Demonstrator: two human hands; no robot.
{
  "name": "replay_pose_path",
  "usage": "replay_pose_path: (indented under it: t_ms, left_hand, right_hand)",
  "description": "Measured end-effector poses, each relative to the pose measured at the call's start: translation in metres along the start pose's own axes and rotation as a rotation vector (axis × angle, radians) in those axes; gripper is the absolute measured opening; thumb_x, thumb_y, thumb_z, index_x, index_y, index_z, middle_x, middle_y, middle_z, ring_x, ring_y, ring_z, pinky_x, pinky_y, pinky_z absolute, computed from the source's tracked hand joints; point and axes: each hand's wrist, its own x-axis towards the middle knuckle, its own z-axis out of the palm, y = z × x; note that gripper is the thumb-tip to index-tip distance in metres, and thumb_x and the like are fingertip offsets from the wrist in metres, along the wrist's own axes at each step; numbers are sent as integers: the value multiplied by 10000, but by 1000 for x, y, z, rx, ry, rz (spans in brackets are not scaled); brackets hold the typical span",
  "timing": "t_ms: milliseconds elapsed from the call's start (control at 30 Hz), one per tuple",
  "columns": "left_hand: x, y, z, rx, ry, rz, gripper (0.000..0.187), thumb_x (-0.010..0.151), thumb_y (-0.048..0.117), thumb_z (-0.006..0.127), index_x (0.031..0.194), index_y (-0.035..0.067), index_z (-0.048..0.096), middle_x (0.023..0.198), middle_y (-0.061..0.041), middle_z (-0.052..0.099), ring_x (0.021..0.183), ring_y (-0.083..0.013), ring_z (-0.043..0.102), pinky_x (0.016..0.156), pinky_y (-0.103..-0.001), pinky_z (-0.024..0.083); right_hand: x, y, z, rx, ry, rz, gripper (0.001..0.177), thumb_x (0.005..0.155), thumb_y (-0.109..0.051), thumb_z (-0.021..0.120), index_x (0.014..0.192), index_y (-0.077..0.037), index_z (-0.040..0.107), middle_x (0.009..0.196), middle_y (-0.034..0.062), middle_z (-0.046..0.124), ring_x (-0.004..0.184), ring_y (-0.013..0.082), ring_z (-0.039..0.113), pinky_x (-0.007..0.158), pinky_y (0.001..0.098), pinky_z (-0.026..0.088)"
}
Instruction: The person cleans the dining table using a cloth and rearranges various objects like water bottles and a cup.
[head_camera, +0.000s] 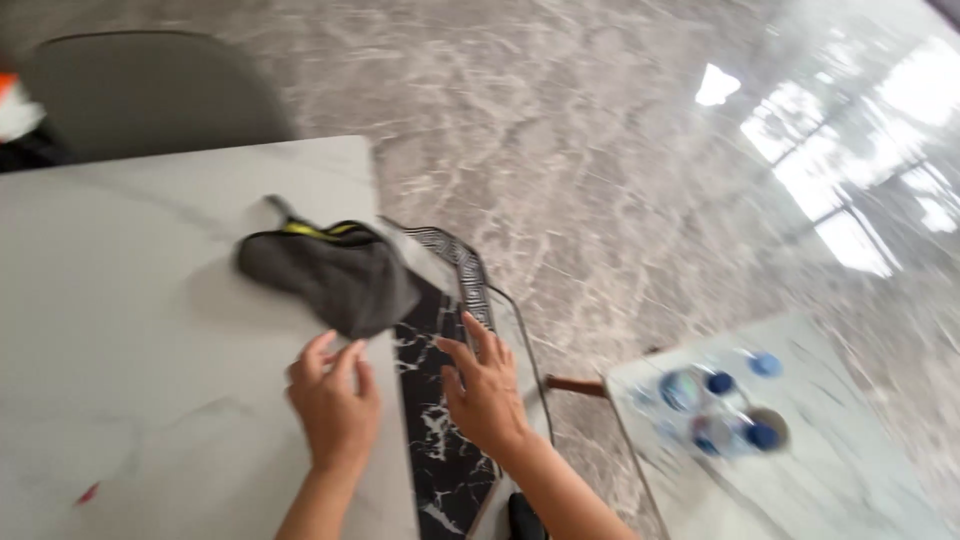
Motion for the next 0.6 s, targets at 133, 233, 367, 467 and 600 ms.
replay_pose_path:
  t_ms: [133,233,367,467,600]
  left_hand:
    - [-16,109,38,-284,-102,230,169,876,141,706,1029,128,779,1254,-76,620,1049,-270,596,936,-445,468]
    - [-39,162,58,-353,-227,319,161,875,144,697,1011,106,775,1239,-76,621,1046,-268,598,946,-448,465]
    - [-65,205,74,-371,-346,379,171,866,136,686,1004,92,775,1243,-88,612,1057,-267,594,943,-460,453]
    - [-77,225,85,-355,-415,380,172,874,145,681,1007,94,778,1244,-88,604,1066,-261,587,941,-458,451]
    - [-86,237,98,-340,-450,350,173,871,152,683,1008,102,776,1246,-78,605,1057,-252,584,941,-442,458]
  right_hand:
    - [-49,60,-78,106,194,277,311,874,-45,646,1156,-156,712,1403,124,561,1140,303,634,975,430,526]
    - [-89,100,-145,-204,463,145,266,852,34,687,1063,-116,747,1215,92,666,1081,329,682,907,396,559]
    - [-146,162,-220,-48,580,442,215,886,23,667,1039,-104,748,1140,94,688,826,170,714,673,275,602]
    - [-171,191,-257,-126,660,571,185,920,23,678,1042,-86,765,1036,91,697,776,168,686,682,284,552]
    - [-158,197,-267,-53,531,605,180,912,-14,670,1043,-91,766,959,70,721,730,155,683,681,283,543]
